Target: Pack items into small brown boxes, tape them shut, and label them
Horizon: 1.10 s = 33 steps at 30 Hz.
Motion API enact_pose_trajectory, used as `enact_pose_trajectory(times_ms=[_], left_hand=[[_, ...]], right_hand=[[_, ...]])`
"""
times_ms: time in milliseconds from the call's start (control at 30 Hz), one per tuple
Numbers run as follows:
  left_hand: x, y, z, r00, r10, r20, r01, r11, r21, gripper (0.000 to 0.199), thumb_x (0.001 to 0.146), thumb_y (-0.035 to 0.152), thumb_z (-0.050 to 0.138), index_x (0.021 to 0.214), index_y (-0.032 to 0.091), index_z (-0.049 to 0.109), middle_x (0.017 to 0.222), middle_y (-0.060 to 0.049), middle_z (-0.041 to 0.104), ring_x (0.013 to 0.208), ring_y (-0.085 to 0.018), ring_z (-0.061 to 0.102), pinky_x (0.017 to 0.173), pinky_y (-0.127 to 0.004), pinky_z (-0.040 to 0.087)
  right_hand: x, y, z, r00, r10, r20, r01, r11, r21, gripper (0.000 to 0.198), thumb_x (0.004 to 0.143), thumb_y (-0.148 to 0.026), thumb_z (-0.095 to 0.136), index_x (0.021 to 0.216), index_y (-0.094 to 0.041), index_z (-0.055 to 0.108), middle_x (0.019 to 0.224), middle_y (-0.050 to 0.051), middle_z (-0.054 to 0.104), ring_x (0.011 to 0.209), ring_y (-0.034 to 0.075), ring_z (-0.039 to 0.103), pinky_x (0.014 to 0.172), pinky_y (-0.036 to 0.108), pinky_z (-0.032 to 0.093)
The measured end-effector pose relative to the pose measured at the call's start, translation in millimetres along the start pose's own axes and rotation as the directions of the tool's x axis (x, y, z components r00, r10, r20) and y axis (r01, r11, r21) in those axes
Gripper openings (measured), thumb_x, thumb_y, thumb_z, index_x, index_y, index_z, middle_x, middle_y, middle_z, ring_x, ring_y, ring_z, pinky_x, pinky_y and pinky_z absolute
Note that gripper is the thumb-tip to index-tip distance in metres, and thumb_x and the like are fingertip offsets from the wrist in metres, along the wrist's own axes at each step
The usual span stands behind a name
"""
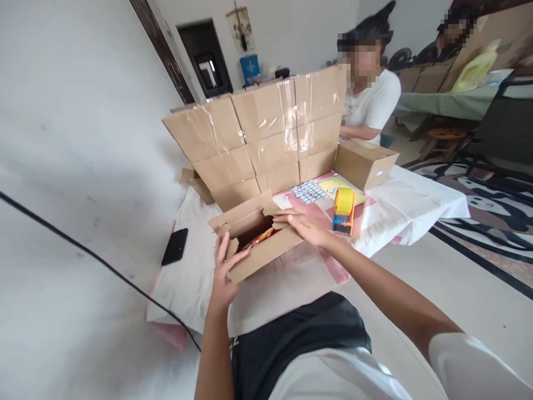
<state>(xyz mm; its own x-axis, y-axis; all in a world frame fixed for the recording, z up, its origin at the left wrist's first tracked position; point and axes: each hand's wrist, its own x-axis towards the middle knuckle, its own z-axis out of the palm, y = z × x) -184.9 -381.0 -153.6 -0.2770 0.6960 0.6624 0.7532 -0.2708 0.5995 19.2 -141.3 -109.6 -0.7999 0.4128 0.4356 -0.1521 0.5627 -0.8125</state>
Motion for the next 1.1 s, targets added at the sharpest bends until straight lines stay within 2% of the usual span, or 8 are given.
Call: enact_pose_trajectory(times_ms=[167,267,367,533,633,800,967,1100], left_hand=[[13,3,5,0.944,-0.287,-0.162,0.276,0.957,-0.087,0.07,0.088,0.051,0.066,0.151,0.029,0.043,0.146,-0.015,0.057,0.143,-0.03,0.045,0.12,-0.055,0.034],[20,-2,8,0.906,-0.355,-0.23,0.341,0.935,-0.1,0.075,0.096,0.047,0.054,0.16,0.027,0.02,0.144,-0.016,0.058,0.136,-0.027,0.054,0.117,-0.05,0.038],[25,-10,13,0.908,-0.339,-0.248,0.325,0.941,-0.096,0.08,0.095,0.043,0.056,0.161,0.032,0.013,0.154,-0.014,0.048,0.14,-0.025,0.049,0.12,-0.047,0.033],[36,-27,15,0.917,-0.281,-0.284,0.284,0.958,-0.031,0.083,0.088,0.037,0.063,0.159,0.033,0.021,0.171,-0.012,0.011,0.15,-0.032,0.032,0.124,-0.052,0.019],[40,-26,8,0.937,-0.247,-0.247,0.258,0.966,0.014,0.077,0.086,0.034,0.065,0.156,0.033,0.033,0.169,-0.008,0.021,0.157,-0.03,0.015,0.126,-0.052,0.009],[45,4,-2,0.974,-0.225,0.013,0.188,0.845,0.501,0.041,0.099,0.038,0.041,0.132,0.027,0.064,0.139,-0.009,0.065,0.138,-0.03,0.05,0.123,-0.061,0.011],[54,26,22,0.956,-0.068,0.286,-0.155,0.711,0.686,0.049,0.094,0.049,0.053,0.134,0.022,0.063,0.142,-0.01,0.062,0.132,-0.032,0.057,0.113,-0.051,0.038],[55,29,47,0.956,-0.092,0.278,-0.154,0.648,0.746,0.054,0.091,0.041,0.061,0.137,0.013,0.06,0.141,-0.01,0.062,0.135,-0.034,0.054,0.106,-0.045,0.048]], right_hand=[[-4,-8,1,0.998,0.06,-0.036,-0.056,0.994,0.089,0.062,0.102,-0.064,0.026,0.126,-0.03,0.071,0.135,0.004,0.068,0.135,0.027,0.054,0.119,0.052,0.035],[-7,-10,6,0.992,0.024,-0.12,-0.014,0.997,0.076,0.049,0.101,-0.056,0.037,0.125,-0.028,0.07,0.134,0.006,0.067,0.132,0.028,0.055,0.117,0.051,0.037],[-4,-6,18,0.968,0.08,-0.238,-0.074,0.997,0.034,0.044,0.09,-0.033,0.057,0.134,-0.025,0.06,0.134,0.009,0.064,0.122,0.028,0.058,0.108,0.048,0.045],[14,8,28,0.946,0.126,-0.298,-0.115,0.992,0.052,0.089,0.072,-0.012,0.062,0.155,-0.026,0.031,0.155,0.013,0.043,0.137,0.029,0.045,0.11,0.045,0.042],[20,17,29,0.953,0.002,-0.304,0.02,0.997,0.068,0.072,0.075,-0.01,0.058,0.144,-0.026,0.046,0.141,0.011,0.057,0.13,0.026,0.053,0.109,0.044,0.042],[16,29,32,0.91,-0.164,-0.381,0.175,0.985,-0.005,0.013,0.086,-0.017,0.055,0.088,-0.022,0.066,0.098,0.007,0.07,0.106,0.025,0.063,0.102,0.043,0.046],[9,32,39,0.902,-0.204,-0.381,0.209,0.977,-0.028,0.018,0.095,-0.03,0.052,0.095,-0.022,0.068,0.107,0.009,0.072,0.112,0.025,0.063,0.105,0.043,0.045],[-14,30,36,0.897,-0.178,-0.405,0.182,0.983,-0.028,0.026,0.099,-0.034,0.048,0.112,-0.023,0.067,0.125,0.01,0.069,0.121,0.024,0.062,0.107,0.044,0.045]])
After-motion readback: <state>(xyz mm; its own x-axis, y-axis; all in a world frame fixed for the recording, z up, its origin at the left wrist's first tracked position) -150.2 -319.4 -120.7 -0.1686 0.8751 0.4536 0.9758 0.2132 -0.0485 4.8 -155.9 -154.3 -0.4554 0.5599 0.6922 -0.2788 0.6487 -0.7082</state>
